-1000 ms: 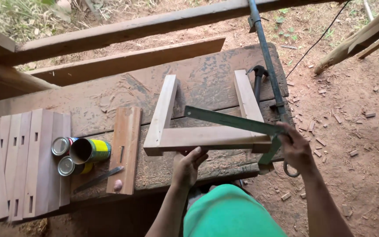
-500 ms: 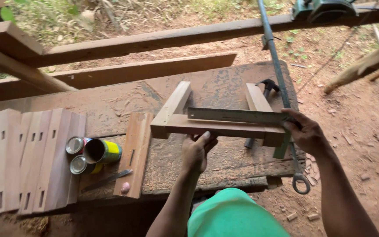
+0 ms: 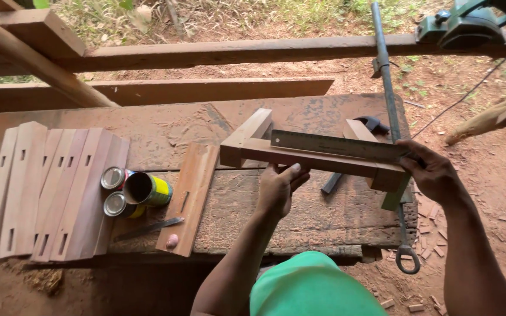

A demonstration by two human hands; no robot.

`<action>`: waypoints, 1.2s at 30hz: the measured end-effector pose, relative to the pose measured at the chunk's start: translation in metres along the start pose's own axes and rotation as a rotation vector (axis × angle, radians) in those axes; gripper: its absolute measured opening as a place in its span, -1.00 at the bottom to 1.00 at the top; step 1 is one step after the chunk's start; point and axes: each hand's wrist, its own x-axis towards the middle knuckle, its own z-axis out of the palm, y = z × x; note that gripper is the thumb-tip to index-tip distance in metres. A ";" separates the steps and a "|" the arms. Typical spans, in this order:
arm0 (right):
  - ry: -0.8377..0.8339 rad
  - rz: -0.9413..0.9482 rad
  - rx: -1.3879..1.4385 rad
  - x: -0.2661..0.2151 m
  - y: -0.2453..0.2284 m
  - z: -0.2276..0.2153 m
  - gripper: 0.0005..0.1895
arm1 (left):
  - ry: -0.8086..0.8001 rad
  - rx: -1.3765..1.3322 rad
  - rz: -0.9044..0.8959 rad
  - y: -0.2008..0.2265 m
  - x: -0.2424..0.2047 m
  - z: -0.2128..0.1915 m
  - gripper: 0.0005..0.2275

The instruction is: The person assembles a rectangular wooden frame on a rustic workbench. They position wood pieces together, use a hammer to drive nails at the joints, apply glue from a can to a joint, check alignment with a try square, and secure the frame with a long bar clamp, adjusting the pieces as they work.

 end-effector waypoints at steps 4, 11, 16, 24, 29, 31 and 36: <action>-0.018 -0.006 0.010 0.004 -0.007 -0.002 -0.52 | -0.001 0.014 -0.001 0.005 0.001 0.003 -0.61; -0.044 0.018 0.029 0.006 -0.005 -0.004 -0.52 | -0.026 0.011 0.001 0.005 0.000 0.004 -0.58; -0.048 0.013 0.053 0.010 -0.001 -0.005 -0.53 | -0.024 -0.014 0.003 0.004 0.003 0.002 -0.56; -0.075 0.052 0.041 0.012 -0.004 -0.008 -0.51 | -0.022 0.000 0.007 0.005 0.003 0.004 -0.60; -0.070 0.036 0.058 0.013 -0.005 -0.007 -0.52 | -0.010 0.010 0.007 0.006 0.004 0.005 -0.60; -0.073 0.022 0.052 0.013 -0.014 -0.008 -0.52 | 0.003 0.003 0.009 0.007 0.004 0.007 -0.66; -0.082 0.005 0.108 0.015 -0.009 -0.007 -0.51 | 0.003 -0.009 0.015 0.007 0.005 0.007 -0.64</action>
